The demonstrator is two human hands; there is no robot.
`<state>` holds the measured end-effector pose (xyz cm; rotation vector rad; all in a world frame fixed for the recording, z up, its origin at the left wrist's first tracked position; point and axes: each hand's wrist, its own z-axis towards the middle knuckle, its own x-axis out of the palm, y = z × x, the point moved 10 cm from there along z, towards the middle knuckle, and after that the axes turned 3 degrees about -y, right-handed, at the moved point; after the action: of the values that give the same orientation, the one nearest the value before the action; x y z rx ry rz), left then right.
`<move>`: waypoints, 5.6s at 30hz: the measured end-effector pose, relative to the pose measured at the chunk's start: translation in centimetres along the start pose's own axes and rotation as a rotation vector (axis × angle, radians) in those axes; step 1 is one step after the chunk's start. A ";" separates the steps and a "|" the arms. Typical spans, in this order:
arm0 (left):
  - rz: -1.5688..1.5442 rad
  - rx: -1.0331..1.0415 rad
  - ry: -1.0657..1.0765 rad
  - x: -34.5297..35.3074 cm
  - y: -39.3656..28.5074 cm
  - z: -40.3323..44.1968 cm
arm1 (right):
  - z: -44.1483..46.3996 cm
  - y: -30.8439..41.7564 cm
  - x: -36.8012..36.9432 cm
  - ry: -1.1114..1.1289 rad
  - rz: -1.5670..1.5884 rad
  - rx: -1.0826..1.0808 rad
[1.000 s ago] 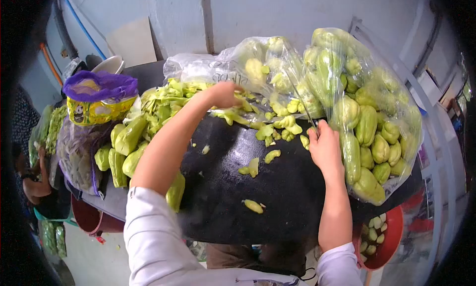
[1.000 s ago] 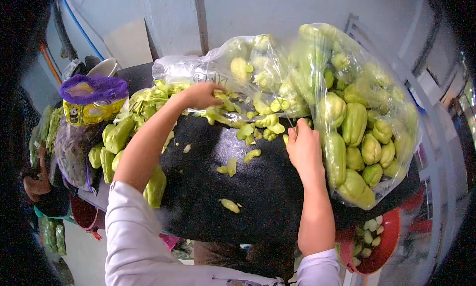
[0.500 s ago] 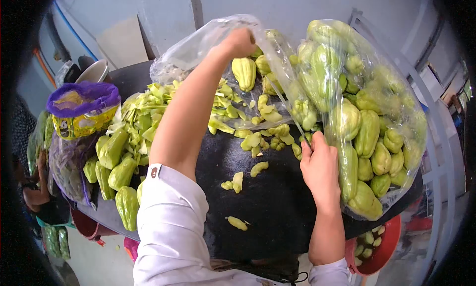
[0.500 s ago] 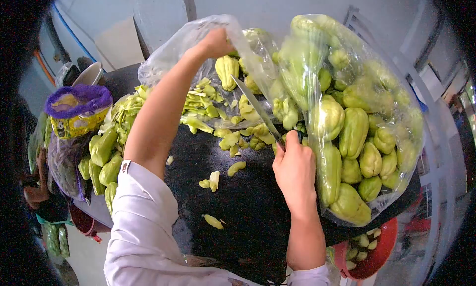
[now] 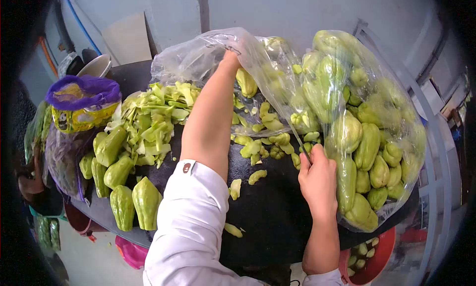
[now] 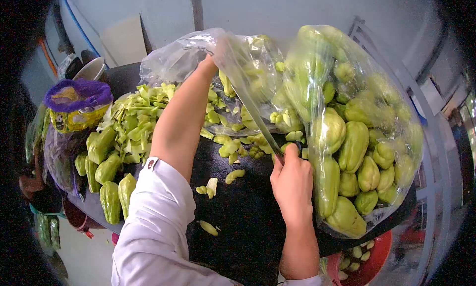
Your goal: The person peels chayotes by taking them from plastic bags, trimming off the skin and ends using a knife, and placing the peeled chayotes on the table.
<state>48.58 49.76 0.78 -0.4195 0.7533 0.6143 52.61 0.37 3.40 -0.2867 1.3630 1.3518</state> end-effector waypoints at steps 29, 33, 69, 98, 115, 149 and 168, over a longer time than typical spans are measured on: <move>0.282 -0.169 0.628 -8.0 -0.6 -12.0 | 0.2 -0.1 1.0 0.001 0.131 -0.119; -0.915 -1.033 0.211 -9.3 4.6 -18.2 | 0.1 0.3 1.0 -0.014 0.175 -0.159; -1.905 -0.343 0.459 -27.8 -21.2 -32.6 | -5.9 7.6 -1.5 0.190 0.745 -0.303; -1.974 -0.568 0.148 -26.0 -18.4 -32.9 | -4.2 4.7 2.0 0.138 0.640 -0.136; -1.973 -0.941 0.229 -22.9 -20.0 -35.2 | -5.5 7.6 2.2 0.123 0.476 -0.311; -2.008 -0.971 -0.150 -23.6 -21.2 -36.0 | -7.2 9.7 0.4 -0.007 0.287 -0.436; -1.967 -0.926 -0.113 -21.5 -19.6 -36.3 | -7.8 9.8 2.6 0.065 0.331 -0.463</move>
<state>30.81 7.11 -4.75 -1.6205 -0.3362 -0.9607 39.94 -1.52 4.18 -0.4289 1.1688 1.9515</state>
